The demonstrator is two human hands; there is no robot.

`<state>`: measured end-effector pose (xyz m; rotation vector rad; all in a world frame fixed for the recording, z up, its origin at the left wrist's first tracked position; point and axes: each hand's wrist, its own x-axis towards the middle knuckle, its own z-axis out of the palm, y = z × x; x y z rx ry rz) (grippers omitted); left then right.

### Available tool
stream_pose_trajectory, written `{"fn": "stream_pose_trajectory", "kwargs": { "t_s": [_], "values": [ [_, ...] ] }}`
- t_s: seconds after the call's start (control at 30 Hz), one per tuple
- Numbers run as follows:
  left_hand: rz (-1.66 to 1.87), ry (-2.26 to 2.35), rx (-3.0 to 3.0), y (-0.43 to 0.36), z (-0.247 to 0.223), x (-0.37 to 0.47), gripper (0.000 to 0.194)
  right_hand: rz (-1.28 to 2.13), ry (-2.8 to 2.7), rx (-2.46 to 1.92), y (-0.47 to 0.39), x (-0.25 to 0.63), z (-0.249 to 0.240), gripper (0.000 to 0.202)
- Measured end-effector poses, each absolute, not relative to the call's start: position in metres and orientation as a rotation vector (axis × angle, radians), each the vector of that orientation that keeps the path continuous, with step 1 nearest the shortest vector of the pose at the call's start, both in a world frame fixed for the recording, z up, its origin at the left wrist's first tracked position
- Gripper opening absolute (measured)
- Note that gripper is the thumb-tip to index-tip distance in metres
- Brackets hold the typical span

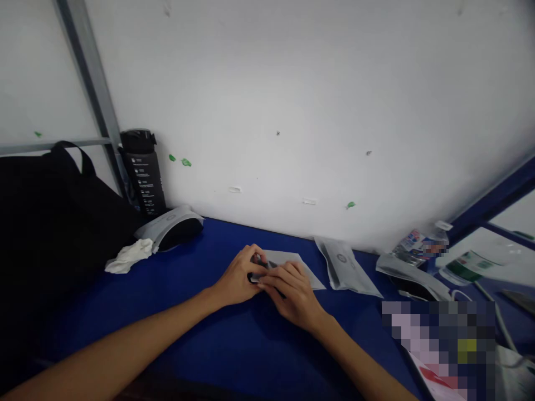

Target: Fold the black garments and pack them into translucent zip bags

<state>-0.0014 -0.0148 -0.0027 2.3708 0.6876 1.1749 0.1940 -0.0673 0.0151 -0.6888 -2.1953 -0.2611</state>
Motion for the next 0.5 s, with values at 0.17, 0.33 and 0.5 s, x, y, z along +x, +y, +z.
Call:
{"fn": "stream_pose_trajectory", "kwargs": {
  "t_s": [0.17, 0.33, 0.5],
  "values": [
    [1.123, 0.645, 2.467, -0.017, -0.001, -0.002, 0.012, -0.285, -2.215, -0.65, -0.073, 0.185, 0.013, 0.018],
    [1.122, 0.616, 2.476, -0.018, 0.0, -0.002, 0.009, -0.245, -2.209, -0.66, -0.074, 0.183, 0.017, 0.012],
    [1.222, 0.691, 2.316, -0.009, 0.002, -0.009, 0.017, -0.048, -2.228, -0.843, -0.062, 0.212, 0.027, 0.017]
  ]
}}
